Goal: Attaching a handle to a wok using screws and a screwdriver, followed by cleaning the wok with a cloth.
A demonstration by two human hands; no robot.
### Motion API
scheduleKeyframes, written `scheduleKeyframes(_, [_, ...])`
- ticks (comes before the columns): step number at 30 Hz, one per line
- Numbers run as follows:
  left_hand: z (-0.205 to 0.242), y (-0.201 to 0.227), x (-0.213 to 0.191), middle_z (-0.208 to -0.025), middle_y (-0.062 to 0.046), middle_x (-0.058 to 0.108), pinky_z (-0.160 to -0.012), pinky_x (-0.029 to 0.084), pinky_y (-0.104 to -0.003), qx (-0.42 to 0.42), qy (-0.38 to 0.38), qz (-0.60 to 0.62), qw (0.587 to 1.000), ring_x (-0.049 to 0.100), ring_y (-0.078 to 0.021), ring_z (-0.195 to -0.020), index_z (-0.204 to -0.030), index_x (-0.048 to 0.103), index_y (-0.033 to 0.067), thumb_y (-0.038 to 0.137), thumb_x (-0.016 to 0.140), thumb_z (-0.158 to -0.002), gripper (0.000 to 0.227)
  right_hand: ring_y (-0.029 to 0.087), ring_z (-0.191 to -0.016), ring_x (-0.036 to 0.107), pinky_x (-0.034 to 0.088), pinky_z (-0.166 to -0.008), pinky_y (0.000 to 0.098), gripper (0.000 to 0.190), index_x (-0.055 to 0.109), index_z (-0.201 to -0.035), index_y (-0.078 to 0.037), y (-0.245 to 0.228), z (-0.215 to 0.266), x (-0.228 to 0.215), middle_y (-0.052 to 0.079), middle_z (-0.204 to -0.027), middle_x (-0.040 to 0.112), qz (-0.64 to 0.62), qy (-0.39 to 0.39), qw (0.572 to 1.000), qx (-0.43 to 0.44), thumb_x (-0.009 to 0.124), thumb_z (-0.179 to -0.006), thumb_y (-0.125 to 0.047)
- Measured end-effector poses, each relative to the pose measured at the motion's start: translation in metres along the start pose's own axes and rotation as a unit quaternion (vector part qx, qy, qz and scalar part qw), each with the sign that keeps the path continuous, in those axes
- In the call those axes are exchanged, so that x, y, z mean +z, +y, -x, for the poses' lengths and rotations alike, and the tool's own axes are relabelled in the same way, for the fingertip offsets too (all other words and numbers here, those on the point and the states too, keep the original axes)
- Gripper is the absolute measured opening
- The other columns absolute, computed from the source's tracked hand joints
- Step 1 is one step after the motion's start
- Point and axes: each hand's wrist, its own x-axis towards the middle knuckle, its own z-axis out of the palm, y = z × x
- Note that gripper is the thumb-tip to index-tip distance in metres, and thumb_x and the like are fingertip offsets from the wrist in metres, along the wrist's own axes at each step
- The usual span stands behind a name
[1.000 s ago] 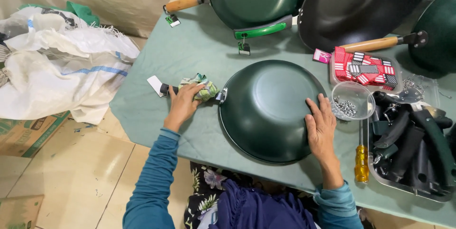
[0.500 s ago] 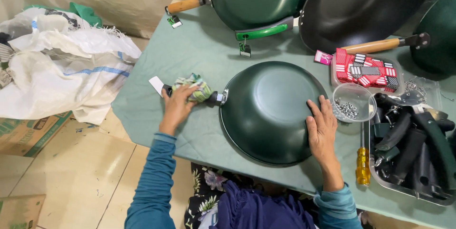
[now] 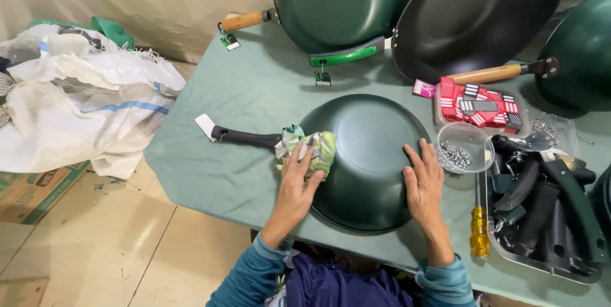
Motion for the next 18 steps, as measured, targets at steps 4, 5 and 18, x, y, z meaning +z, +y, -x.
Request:
scheduleKeyframes(4, [-0.051, -0.033, 0.021, -0.157, -0.030, 0.034, -0.118, 0.019, -0.060, -0.009, -0.018, -0.009, 1.000, 0.036, -0.0502, -0.142, -0.152, 0.047, 0.0065, 0.040, 0.050, -0.107, 0.056, 0.026, -0.155, 0.022, 0.018, -0.120, 0.0440, 0.047, 0.047, -0.153, -0.030, 0.005, 0.000, 0.004, 0.004, -0.168, 0.028, 0.008, 0.007, 1.000, 0.001, 0.037, -0.109, -0.042])
scheduleKeyframes(5, [-0.072, -0.051, 0.026, -0.153, -0.028, 0.040, -0.118, 0.024, -0.058, -0.022, -0.046, -0.024, 0.998, 0.041, -0.0477, -0.140, -0.150, 0.049, 0.0098, 0.045, 0.049, -0.106, 0.057, 0.026, -0.155, 0.021, 0.017, -0.120, 0.0446, 0.047, 0.046, -0.153, -0.030, 0.004, 0.000, 0.004, 0.004, -0.169, 0.028, 0.005, 0.002, 1.000, 0.006, 0.037, -0.108, -0.044])
scheduleKeyframes(18, [-0.131, -0.065, 0.058, -0.134, -0.033, 0.056, -0.108, 0.040, -0.058, 0.014, -0.078, -0.122, 0.989, 0.054, -0.0527, -0.128, -0.141, 0.059, 0.0087, 0.042, 0.049, -0.106, 0.049, 0.024, -0.156, 0.020, 0.016, -0.119, 0.0457, 0.047, 0.047, -0.152, -0.033, 0.010, 0.000, 0.008, 0.003, -0.168, 0.027, 0.008, 0.000, 1.000, 0.013, 0.038, -0.107, -0.043])
